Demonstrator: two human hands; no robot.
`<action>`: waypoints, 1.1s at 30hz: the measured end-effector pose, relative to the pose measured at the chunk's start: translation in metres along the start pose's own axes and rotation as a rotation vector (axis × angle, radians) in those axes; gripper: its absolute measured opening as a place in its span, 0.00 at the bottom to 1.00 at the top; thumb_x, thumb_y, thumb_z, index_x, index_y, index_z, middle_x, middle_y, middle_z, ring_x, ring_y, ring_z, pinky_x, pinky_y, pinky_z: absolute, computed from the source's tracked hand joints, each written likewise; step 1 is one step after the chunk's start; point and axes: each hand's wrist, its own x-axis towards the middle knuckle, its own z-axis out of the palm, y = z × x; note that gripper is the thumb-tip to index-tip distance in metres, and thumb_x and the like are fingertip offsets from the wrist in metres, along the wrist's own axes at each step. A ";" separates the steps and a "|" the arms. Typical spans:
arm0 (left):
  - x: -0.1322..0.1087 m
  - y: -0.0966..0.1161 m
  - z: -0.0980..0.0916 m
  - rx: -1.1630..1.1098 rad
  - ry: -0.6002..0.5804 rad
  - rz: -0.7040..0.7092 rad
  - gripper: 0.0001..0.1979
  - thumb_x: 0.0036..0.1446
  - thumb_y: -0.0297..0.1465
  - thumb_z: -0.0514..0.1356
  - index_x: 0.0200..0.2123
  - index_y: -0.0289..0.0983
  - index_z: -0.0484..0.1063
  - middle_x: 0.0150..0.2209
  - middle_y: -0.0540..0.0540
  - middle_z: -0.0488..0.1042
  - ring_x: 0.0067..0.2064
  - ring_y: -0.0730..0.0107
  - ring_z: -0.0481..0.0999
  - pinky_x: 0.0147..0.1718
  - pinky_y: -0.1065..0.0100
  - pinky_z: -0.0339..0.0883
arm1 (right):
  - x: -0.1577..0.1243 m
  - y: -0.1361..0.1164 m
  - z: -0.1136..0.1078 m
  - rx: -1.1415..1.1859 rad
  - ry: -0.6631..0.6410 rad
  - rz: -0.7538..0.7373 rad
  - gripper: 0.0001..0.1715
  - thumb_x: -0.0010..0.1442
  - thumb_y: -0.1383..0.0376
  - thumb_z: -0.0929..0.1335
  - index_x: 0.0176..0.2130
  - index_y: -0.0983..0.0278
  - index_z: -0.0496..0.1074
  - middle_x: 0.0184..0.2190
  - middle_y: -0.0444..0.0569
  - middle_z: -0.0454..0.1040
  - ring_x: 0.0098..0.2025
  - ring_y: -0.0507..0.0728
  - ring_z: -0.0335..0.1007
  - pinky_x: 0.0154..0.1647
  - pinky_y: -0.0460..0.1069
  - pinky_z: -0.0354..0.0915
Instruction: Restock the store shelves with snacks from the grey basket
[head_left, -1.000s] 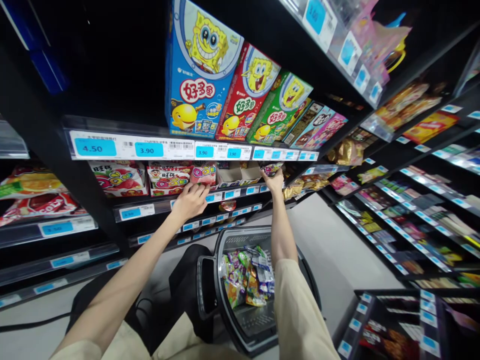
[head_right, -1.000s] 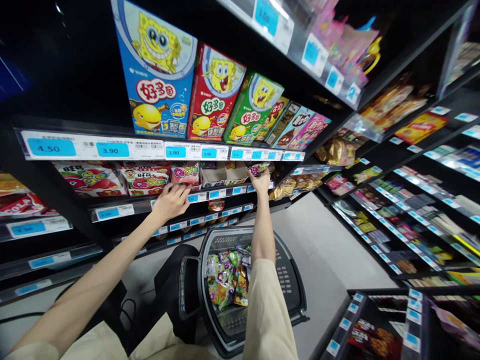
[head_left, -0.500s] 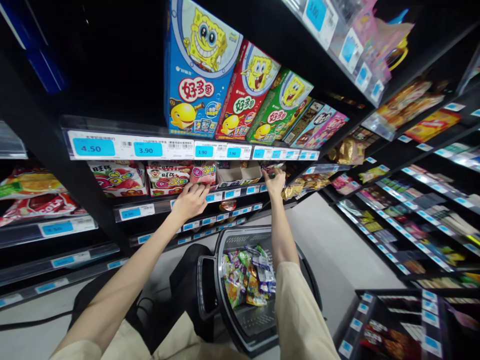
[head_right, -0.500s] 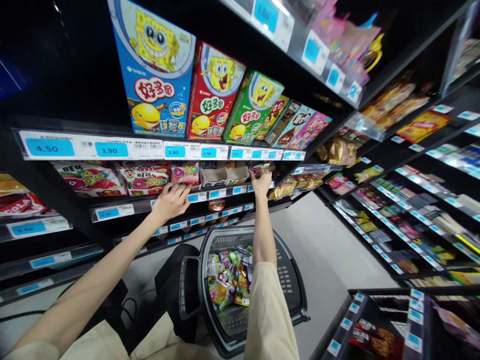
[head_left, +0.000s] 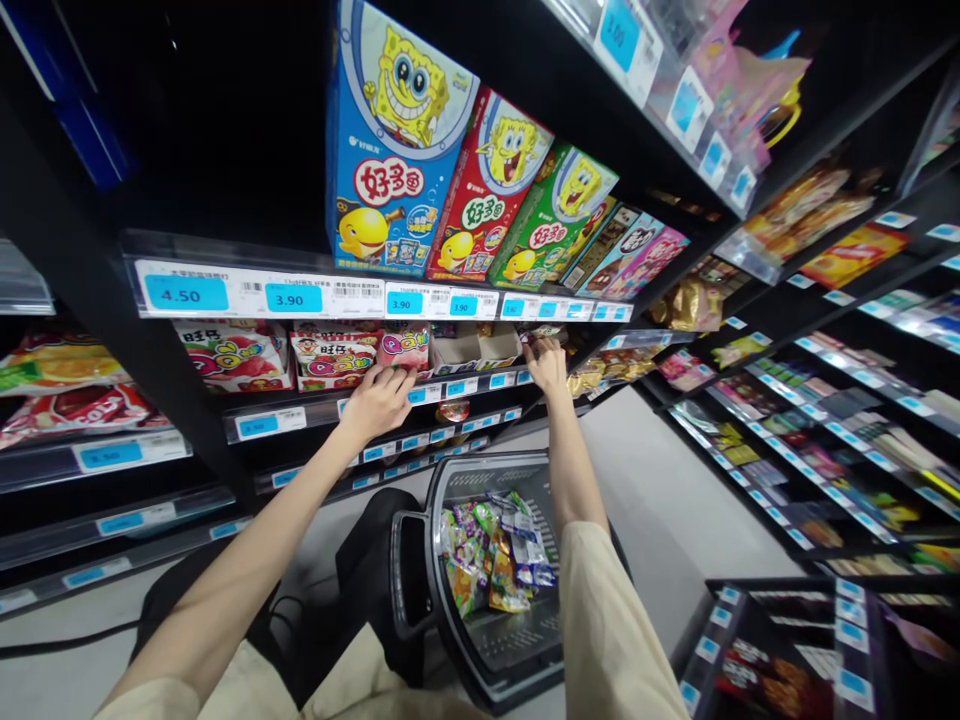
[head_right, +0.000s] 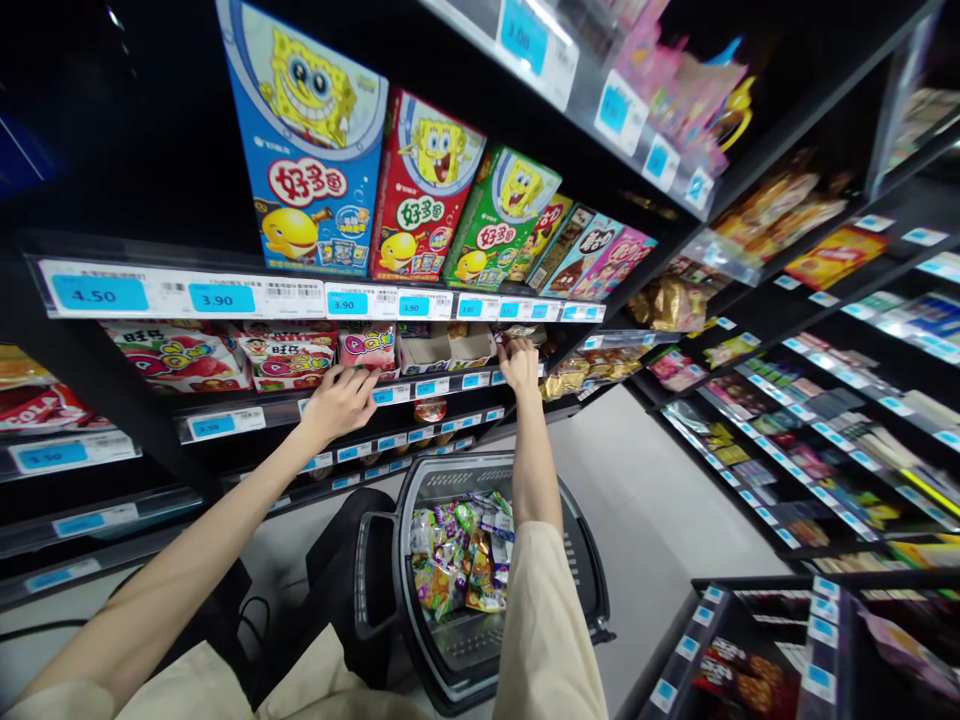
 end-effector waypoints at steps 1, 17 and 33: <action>0.000 0.000 0.000 -0.005 0.002 -0.001 0.24 0.65 0.29 0.55 0.62 0.29 0.73 0.46 0.34 0.80 0.48 0.50 0.76 0.56 0.52 0.64 | 0.001 0.000 0.000 -0.006 -0.005 -0.008 0.17 0.70 0.57 0.62 0.32 0.60 0.71 0.40 0.58 0.77 0.51 0.66 0.67 0.56 0.60 0.64; 0.000 0.000 -0.001 0.050 0.007 0.018 0.23 0.65 0.29 0.54 0.62 0.29 0.73 0.46 0.35 0.80 0.47 0.51 0.77 0.56 0.52 0.65 | 0.004 0.004 0.017 0.041 -0.165 0.007 0.21 0.69 0.65 0.57 0.48 0.63 0.77 0.53 0.57 0.79 0.54 0.65 0.70 0.60 0.58 0.65; 0.000 0.000 0.000 0.035 0.005 0.016 0.24 0.65 0.28 0.55 0.62 0.28 0.72 0.46 0.34 0.80 0.48 0.50 0.76 0.56 0.52 0.64 | 0.007 0.001 0.017 -0.022 -0.270 0.178 0.26 0.70 0.63 0.57 0.57 0.63 0.75 0.56 0.58 0.77 0.60 0.67 0.66 0.61 0.62 0.66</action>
